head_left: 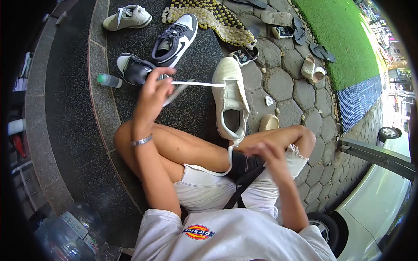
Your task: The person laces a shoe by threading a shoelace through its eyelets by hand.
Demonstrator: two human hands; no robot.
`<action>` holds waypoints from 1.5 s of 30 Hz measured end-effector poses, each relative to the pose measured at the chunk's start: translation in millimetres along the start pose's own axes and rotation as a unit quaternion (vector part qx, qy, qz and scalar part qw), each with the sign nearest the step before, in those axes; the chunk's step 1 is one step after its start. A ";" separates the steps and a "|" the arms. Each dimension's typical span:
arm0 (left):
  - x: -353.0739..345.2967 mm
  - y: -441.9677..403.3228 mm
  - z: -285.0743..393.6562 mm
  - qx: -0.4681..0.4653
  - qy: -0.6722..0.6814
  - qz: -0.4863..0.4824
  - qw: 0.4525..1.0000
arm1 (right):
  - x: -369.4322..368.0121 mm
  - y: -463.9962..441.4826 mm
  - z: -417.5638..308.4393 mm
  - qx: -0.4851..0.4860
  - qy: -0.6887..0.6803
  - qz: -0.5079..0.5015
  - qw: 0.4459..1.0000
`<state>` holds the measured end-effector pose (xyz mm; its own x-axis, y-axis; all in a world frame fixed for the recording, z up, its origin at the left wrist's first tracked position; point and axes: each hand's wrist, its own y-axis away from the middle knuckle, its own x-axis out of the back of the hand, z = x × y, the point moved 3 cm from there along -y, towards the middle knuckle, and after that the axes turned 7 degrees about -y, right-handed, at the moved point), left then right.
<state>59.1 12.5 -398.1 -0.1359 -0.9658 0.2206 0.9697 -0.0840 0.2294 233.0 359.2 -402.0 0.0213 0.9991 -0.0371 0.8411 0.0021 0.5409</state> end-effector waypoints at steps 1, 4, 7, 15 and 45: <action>11.0 5.3 -10.7 0.016 -0.121 0.033 0.992 | 22.8 11.2 -8.6 -0.029 -0.079 0.064 0.994; 17.1 10.5 -16.9 0.013 -0.241 0.049 0.969 | 74.3 43.1 -62.3 0.018 -0.163 0.020 0.986; 4.3 14.1 2.0 0.015 -0.252 0.043 0.967 | 42.4 48.1 -38.6 -0.106 -0.019 0.067 0.992; 8.7 10.7 -45.8 0.049 -0.527 0.052 0.847 | -88.5 -5.2 23.2 0.068 0.479 -0.077 0.872; -150.2 -80.3 -53.4 -0.080 0.183 -0.048 0.979 | -45.1 -201.4 -17.1 0.040 0.348 0.065 0.934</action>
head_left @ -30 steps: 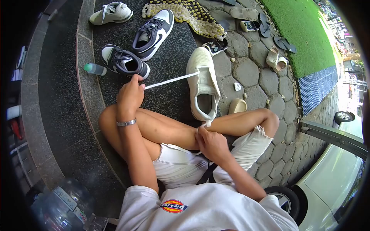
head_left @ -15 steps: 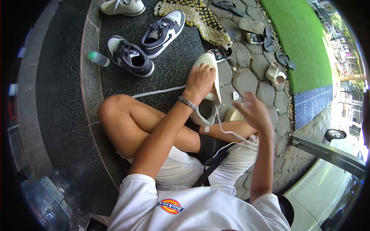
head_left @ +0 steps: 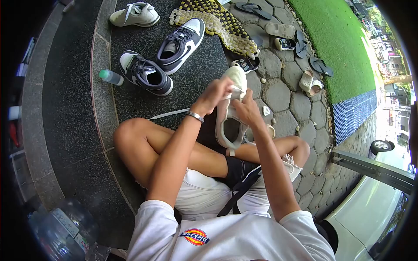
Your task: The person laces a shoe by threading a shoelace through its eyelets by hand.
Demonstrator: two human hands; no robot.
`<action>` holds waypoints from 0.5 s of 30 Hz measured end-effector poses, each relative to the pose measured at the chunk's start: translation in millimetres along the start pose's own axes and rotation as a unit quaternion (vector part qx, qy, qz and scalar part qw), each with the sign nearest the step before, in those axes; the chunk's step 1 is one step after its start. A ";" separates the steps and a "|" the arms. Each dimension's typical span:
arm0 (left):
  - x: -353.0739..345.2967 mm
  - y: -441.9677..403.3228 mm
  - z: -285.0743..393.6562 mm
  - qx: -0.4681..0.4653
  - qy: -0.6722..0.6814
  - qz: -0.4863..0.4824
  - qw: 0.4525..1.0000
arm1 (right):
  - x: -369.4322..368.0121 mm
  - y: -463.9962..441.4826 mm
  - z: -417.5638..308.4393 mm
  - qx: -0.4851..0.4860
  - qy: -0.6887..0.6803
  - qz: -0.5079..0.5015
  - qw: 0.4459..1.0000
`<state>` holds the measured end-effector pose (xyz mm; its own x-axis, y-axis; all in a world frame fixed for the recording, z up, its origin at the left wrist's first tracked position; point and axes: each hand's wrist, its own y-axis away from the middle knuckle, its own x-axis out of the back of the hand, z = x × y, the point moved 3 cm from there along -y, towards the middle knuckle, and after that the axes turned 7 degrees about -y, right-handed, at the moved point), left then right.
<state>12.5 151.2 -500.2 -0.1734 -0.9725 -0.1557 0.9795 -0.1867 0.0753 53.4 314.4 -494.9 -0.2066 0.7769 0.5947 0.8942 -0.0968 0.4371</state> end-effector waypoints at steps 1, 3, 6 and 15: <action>2.1 -1.3 -10.0 0.100 0.210 0.055 0.971 | 2.7 -0.9 5.7 0.023 -0.027 -0.013 0.999; 18.2 -5.9 11.5 0.081 0.425 -0.036 0.901 | 7.0 -4.2 20.9 0.071 -0.083 -0.032 0.994; 25.0 -12.5 9.2 0.056 0.078 0.009 0.995 | 7.7 -10.1 26.5 0.040 -0.072 -0.040 0.996; -23.1 35.9 12.0 0.004 -0.526 0.064 0.848 | 12.3 -33.8 -1.6 -0.039 -0.029 -0.026 0.999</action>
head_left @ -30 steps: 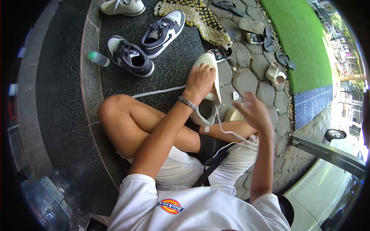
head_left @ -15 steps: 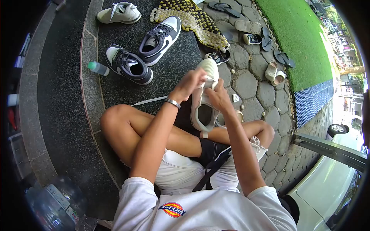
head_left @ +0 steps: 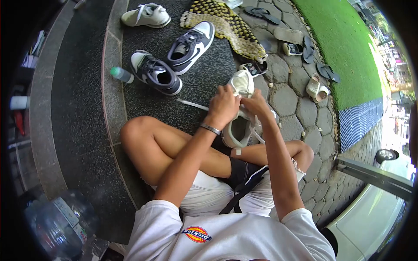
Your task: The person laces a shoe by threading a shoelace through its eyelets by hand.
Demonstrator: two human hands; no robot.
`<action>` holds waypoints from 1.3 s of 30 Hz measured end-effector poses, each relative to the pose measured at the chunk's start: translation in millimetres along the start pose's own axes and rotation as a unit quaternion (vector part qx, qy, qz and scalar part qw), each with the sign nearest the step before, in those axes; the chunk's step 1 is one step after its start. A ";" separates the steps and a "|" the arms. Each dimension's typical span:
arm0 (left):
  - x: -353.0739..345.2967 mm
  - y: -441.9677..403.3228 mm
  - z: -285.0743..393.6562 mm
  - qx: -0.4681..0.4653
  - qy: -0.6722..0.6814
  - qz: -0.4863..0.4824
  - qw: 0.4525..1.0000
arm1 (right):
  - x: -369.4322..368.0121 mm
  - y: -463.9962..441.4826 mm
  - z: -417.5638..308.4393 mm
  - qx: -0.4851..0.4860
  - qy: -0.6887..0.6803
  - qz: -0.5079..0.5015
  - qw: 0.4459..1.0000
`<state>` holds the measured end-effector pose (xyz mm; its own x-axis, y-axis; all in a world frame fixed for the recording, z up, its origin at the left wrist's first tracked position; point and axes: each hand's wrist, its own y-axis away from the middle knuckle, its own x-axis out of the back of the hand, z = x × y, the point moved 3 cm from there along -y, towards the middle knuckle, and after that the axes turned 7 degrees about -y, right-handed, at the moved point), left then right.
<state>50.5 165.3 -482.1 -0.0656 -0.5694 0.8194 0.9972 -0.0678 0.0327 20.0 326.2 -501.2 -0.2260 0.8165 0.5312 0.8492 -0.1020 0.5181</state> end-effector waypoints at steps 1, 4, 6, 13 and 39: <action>11.0 2.7 9.0 0.005 -0.022 -0.032 0.999 | -3.3 1.7 0.6 0.019 -0.049 0.001 0.999; 22.4 17.1 18.6 -0.035 -0.071 -0.067 0.995 | -15.8 -15.0 29.0 0.050 -0.207 -0.024 0.977; 35.8 25.0 21.7 -0.089 -0.094 -0.069 0.989 | -16.3 -22.3 41.2 0.103 -0.242 -0.086 0.961; 156.1 83.6 24.1 -0.304 0.191 -0.264 0.895 | -14.1 -8.0 26.5 0.111 -0.193 -0.034 0.974; 198.0 49.5 -150.7 0.077 0.096 0.075 0.990 | 2.0 40.8 20.4 -0.033 -0.188 -0.045 0.981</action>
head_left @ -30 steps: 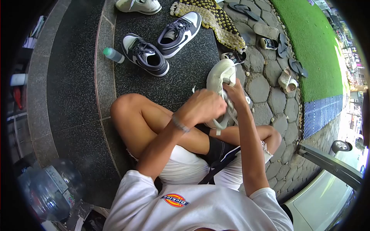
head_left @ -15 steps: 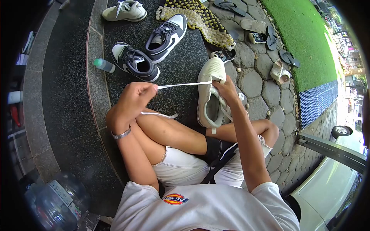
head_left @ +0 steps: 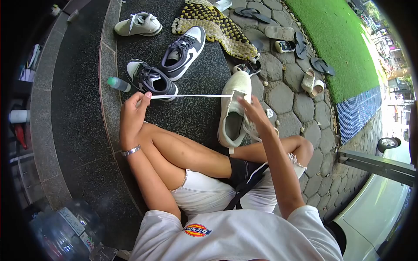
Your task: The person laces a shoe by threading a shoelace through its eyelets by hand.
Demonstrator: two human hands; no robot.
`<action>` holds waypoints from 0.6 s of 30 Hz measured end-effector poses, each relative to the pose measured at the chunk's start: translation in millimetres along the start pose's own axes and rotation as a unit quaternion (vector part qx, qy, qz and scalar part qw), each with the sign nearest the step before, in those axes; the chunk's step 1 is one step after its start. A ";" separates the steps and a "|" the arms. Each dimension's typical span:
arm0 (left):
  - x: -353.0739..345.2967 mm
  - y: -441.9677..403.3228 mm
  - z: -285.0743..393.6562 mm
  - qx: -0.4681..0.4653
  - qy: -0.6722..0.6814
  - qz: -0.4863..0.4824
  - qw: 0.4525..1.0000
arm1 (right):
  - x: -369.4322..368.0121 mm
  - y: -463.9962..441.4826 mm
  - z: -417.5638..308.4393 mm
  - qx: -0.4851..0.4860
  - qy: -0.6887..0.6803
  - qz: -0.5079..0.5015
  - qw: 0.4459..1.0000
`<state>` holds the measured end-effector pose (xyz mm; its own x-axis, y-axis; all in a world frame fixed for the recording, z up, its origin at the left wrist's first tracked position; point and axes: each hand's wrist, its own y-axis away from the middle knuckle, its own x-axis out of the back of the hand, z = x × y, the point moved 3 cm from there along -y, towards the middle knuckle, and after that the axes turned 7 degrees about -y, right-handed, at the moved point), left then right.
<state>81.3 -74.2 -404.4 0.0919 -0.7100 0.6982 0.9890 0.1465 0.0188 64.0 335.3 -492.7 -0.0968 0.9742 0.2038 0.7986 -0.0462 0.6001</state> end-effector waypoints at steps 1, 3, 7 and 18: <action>1.3 -0.8 3.2 -0.002 0.012 0.033 0.999 | 0.1 28.4 -4.5 0.004 -0.052 -0.003 0.999; 2.7 1.6 17.1 -0.002 0.036 0.091 0.995 | 2.8 83.4 2.9 -0.003 -0.059 -0.041 0.997; 7.2 4.1 38.7 0.117 0.270 0.052 0.954 | 72.6 172.4 12.0 -0.074 0.039 -0.082 0.993; 37.4 19.5 -32.1 0.148 -0.177 -0.010 0.973 | 306.9 348.5 -16.7 0.115 0.000 0.076 0.991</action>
<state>107.7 -120.0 -400.9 -0.0242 -0.4413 0.8970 0.9084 0.3649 0.2040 302.7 614.5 -208.1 0.0343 0.9598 0.2784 0.9179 -0.1404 0.3711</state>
